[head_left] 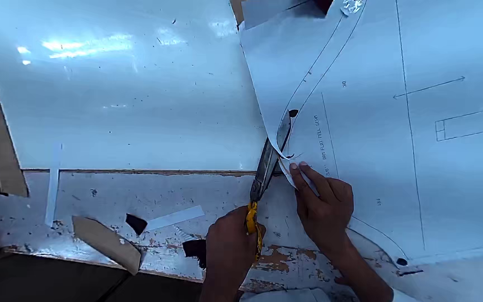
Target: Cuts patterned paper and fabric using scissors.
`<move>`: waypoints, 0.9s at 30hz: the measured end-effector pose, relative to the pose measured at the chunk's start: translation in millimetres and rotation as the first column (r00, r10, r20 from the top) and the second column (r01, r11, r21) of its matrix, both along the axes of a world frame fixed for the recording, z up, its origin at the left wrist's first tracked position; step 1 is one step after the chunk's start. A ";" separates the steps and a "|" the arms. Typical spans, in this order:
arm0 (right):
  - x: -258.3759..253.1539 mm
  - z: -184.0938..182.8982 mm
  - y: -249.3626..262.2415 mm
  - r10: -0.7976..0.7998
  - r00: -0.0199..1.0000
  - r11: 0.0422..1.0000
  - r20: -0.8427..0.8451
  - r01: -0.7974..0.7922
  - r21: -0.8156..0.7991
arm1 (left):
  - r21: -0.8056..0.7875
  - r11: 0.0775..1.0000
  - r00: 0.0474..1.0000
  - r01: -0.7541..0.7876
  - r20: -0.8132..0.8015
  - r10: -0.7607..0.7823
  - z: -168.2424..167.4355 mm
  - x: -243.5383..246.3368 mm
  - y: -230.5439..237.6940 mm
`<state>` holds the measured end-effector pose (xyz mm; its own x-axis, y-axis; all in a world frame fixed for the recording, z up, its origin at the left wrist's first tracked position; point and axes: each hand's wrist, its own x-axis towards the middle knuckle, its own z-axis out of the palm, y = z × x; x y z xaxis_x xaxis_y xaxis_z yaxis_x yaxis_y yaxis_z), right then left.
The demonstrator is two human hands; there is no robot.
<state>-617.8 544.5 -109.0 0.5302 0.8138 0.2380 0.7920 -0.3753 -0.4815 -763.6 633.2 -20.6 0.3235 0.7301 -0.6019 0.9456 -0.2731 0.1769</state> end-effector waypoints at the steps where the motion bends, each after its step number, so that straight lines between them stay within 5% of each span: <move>1: 0.0 0.0 0.0 -0.002 1.000 1.000 0.005 0.002 -0.003 | 0.012 1.000 1.000 0.006 0.001 -0.006 -1.2 -0.9 -0.2; 11: 0.7 1.4 2.0 -0.003 1.000 1.000 0.012 0.003 -0.009 | 0.040 0.999 0.999 0.019 0.030 -0.020 -4.9 -2.8 0.4; 18: -0.5 -0.4 2.5 -0.018 1.000 1.000 0.002 0.018 0.009 | -0.134 0.989 0.998 -0.054 -0.018 0.052 3.6 4.6 4.1; 27: -0.3 -1.5 1.1 -0.011 1.000 1.000 -0.008 0.011 0.010 | -0.077 0.997 1.000 -0.005 -0.028 0.003 4.4 14.3 6.2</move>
<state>-618.1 545.6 -110.5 0.5413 0.8054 0.2415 0.7838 -0.3793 -0.4917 -749.3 639.3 -16.2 0.3026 0.6828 -0.6650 0.9516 -0.2556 0.1706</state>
